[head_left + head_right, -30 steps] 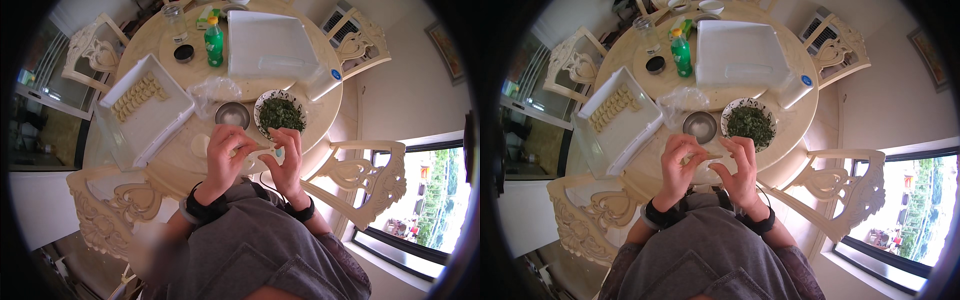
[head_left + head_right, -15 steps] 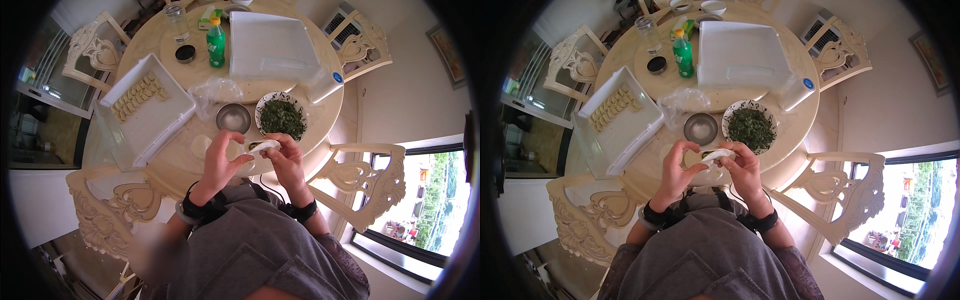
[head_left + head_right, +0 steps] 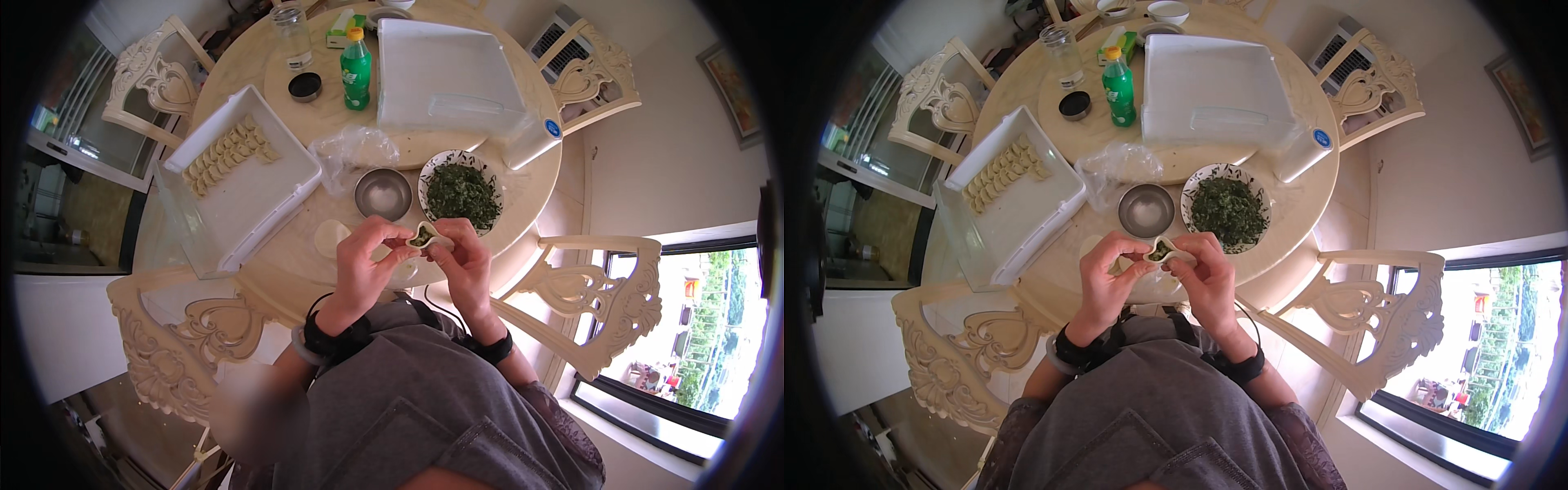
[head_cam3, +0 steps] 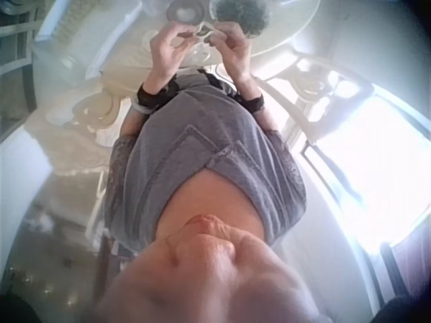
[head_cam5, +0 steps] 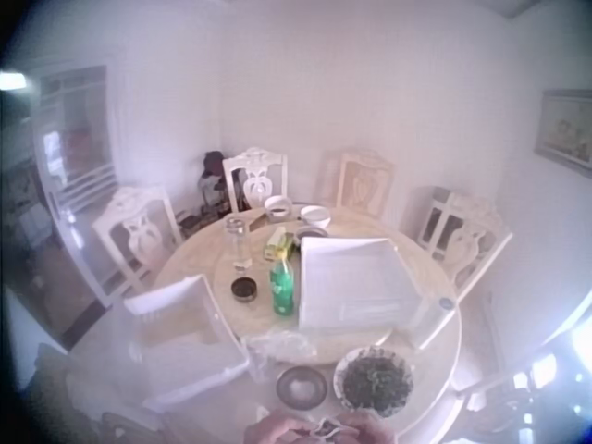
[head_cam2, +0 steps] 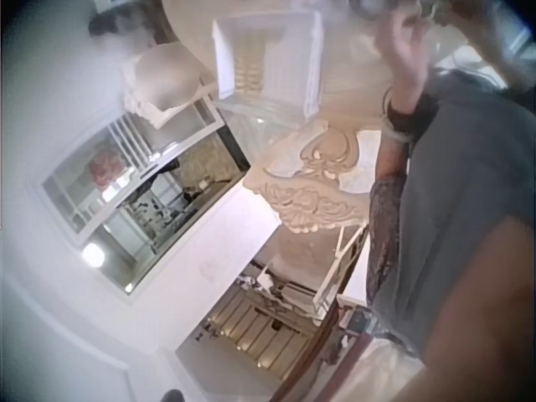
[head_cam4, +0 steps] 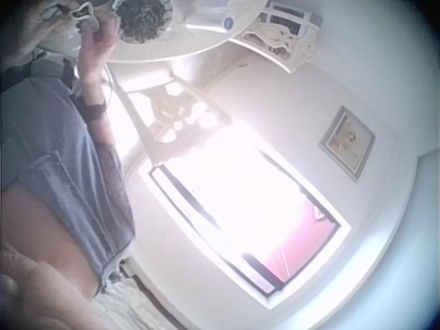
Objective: The person sits at a dining table and repeatedly makes dumplings by placing a green filling onto round dough wrappers, folding and sealing them, then placing the finished dumplings into a white tray. The person uses a small spoon to transfer the filling and handles the dough by hand.
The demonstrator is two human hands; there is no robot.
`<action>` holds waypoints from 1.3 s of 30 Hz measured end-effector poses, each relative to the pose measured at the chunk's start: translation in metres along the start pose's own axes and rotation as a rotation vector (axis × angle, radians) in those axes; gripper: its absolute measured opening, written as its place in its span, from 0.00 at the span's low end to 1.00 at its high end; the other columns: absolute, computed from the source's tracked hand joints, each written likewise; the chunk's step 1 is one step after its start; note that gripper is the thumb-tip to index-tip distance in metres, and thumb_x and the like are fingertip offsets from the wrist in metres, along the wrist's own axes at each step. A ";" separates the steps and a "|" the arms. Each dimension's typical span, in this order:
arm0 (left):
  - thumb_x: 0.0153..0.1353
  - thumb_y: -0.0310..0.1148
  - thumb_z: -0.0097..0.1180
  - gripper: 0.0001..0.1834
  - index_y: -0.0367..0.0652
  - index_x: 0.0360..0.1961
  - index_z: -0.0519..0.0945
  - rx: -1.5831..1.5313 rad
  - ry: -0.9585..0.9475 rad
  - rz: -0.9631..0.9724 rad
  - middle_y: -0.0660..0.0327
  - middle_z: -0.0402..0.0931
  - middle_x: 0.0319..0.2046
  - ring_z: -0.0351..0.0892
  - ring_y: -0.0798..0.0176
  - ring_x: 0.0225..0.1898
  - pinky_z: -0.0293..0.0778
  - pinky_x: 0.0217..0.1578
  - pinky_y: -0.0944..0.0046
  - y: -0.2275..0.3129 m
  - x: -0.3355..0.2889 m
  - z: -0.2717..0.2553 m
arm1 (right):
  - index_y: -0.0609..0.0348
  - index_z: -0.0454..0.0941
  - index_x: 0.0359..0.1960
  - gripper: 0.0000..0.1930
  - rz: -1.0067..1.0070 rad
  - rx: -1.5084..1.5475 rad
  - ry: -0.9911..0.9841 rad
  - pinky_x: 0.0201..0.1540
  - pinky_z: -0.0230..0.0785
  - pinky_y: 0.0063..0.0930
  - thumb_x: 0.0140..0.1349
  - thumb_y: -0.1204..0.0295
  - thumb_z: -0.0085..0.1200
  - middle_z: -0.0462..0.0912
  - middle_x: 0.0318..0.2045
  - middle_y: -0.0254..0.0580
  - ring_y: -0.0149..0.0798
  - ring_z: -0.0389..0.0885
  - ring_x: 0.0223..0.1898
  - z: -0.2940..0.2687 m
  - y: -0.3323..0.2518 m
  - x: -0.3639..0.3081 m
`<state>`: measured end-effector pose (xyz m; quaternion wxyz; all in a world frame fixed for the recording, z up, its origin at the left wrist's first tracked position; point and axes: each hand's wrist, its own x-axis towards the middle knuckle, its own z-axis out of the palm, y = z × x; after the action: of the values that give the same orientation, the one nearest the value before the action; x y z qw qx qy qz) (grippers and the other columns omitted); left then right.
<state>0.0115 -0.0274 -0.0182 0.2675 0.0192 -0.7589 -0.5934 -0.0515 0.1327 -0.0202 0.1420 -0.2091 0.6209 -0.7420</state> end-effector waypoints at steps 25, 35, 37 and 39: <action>0.48 0.17 0.72 0.13 0.39 0.36 0.88 0.120 0.136 0.189 0.61 0.78 0.28 0.79 0.67 0.26 0.74 0.26 0.67 0.013 0.003 0.020 | 0.61 0.79 0.45 0.13 -0.171 -0.138 0.070 0.37 0.68 0.17 0.60 0.88 0.58 0.76 0.47 0.38 0.25 0.74 0.40 0.000 -0.005 -0.008; 0.49 0.16 0.71 0.11 0.37 0.34 0.86 0.162 0.142 0.190 0.61 0.79 0.30 0.81 0.65 0.28 0.76 0.28 0.67 0.019 0.007 0.018 | 0.62 0.80 0.44 0.12 -0.150 -0.134 0.065 0.38 0.68 0.18 0.60 0.88 0.59 0.76 0.47 0.39 0.26 0.75 0.41 -0.001 -0.002 -0.009; 0.49 0.16 0.71 0.11 0.37 0.34 0.85 0.148 0.145 0.190 0.60 0.80 0.31 0.82 0.64 0.30 0.77 0.29 0.66 0.019 0.008 0.018 | 0.62 0.80 0.43 0.12 -0.177 -0.165 0.060 0.38 0.68 0.19 0.60 0.88 0.59 0.76 0.47 0.39 0.27 0.75 0.41 -0.001 -0.002 -0.007; 0.49 0.16 0.71 0.11 0.37 0.34 0.85 0.122 0.136 0.199 0.60 0.81 0.32 0.83 0.63 0.32 0.79 0.31 0.65 0.014 0.006 0.018 | 0.62 0.80 0.43 0.11 -0.176 -0.156 0.051 0.39 0.69 0.20 0.60 0.88 0.59 0.76 0.47 0.39 0.28 0.76 0.42 0.000 -0.004 -0.007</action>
<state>0.0026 -0.0094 -0.0062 0.3744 0.0003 -0.7719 -0.5139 -0.0452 0.1366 -0.0177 0.0439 -0.2543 0.6593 -0.7063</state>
